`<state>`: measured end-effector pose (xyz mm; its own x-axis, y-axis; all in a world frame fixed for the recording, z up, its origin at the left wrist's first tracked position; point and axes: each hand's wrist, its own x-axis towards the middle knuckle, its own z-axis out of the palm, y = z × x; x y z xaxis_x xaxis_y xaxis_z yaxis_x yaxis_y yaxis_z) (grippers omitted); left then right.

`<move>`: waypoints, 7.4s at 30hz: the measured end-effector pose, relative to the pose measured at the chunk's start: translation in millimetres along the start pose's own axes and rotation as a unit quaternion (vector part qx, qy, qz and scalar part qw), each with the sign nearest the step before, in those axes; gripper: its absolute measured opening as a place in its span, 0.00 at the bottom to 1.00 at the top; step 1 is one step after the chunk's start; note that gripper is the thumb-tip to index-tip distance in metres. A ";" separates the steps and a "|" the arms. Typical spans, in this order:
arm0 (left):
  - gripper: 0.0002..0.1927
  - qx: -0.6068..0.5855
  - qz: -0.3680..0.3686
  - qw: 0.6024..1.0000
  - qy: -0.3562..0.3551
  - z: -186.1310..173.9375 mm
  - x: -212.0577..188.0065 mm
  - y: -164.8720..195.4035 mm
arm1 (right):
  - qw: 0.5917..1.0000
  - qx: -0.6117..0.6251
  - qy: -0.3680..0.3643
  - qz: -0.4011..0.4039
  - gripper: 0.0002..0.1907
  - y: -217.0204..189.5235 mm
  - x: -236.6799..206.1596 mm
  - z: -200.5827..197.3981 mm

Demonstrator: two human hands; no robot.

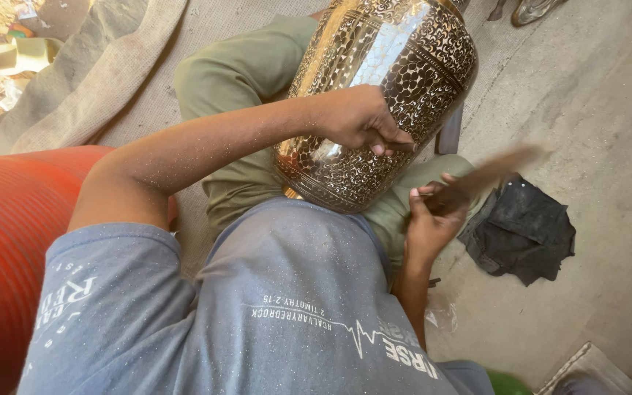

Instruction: The person sits cross-legged on the floor and uses a wooden mallet to repeatedly strike a large brass vase held between their legs. They rotate the vase slightly to work on different sections of the surface.

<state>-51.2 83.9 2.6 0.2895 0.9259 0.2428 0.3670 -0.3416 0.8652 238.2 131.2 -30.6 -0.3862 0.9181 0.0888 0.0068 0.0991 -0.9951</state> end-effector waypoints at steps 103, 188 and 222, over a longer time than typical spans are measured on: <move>0.18 0.014 -0.110 0.903 0.415 59.6 -23.8 40.3 | 0.901 -0.342 -0.258 -0.069 0.26 -70.9 123.0 6.3; 0.26 0.111 -0.141 0.859 0.480 85.8 -25.4 19.0 | 0.887 -0.318 -0.315 -0.111 0.18 -122.3 139.8 30.0; 0.24 0.066 -0.150 0.864 0.476 76.7 -23.0 35.8 | 0.735 -0.572 -0.299 -0.207 0.26 -113.7 134.7 38.9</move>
<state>23.2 38.0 -5.6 -0.6717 0.6674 0.3216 0.4147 -0.0209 0.9097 149.5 228.7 92.8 -0.9076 0.4197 -0.0027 0.4141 0.8943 -0.1696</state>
